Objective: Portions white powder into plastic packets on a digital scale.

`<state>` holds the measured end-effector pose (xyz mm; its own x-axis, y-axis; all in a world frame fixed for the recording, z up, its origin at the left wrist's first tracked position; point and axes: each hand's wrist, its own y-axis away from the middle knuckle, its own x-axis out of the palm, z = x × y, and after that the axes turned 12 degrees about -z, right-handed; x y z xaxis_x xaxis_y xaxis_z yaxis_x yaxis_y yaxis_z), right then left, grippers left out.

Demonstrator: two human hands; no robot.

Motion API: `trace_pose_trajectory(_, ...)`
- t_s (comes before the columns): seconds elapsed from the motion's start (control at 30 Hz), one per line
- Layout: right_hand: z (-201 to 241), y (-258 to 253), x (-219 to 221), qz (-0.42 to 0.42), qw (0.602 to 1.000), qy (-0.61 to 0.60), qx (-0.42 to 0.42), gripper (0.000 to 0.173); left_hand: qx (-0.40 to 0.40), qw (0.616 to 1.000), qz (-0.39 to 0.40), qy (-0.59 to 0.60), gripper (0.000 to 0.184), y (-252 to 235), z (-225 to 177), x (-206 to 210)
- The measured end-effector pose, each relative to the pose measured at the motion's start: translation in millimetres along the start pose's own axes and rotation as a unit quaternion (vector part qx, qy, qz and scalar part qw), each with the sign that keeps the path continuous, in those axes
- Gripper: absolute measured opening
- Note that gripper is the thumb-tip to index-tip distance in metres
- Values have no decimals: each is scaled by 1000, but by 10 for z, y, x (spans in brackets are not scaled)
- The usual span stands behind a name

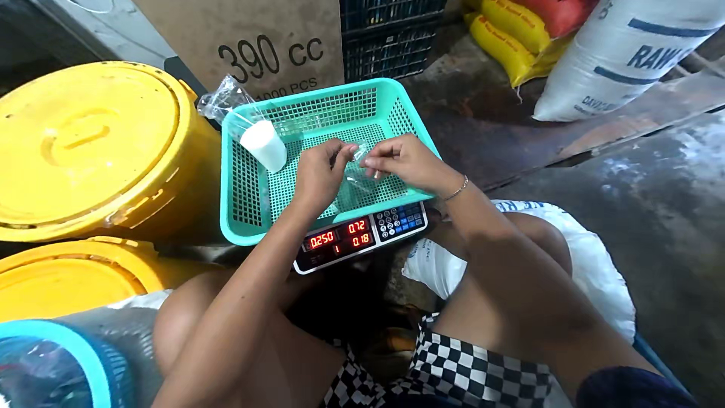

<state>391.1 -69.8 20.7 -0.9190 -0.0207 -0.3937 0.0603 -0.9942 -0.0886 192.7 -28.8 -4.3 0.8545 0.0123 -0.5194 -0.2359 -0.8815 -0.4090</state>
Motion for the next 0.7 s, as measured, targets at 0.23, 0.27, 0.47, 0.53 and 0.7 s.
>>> trace_pose_trajectory(0.23, -93, -22, 77, -134, 990, 7, 37, 33, 71, 986, -149, -22, 31, 101, -103, 48)
trace_pose_trajectory(0.27, -96, -14, 101, -150, 988, 5, 38, 34, 22, 993, -117, 13, 31, 121, -159, 43)
trace_pose_trajectory(0.47, -55, 45, 333, -188, 971, -106, 99, 46, -251, 937, 50, 240, 12, 130, -252, 135)
trace_pose_trajectory(0.53, -41, 58, 308, -178, 969, -124, 118, 47, -224, 943, 34, 244, 6, 99, -205, 94)
trace_pose_trajectory(0.7, 12, 70, 120, -177, 980, 17, 89, 27, -124, 973, -26, 192, 5, 19, -82, -20)
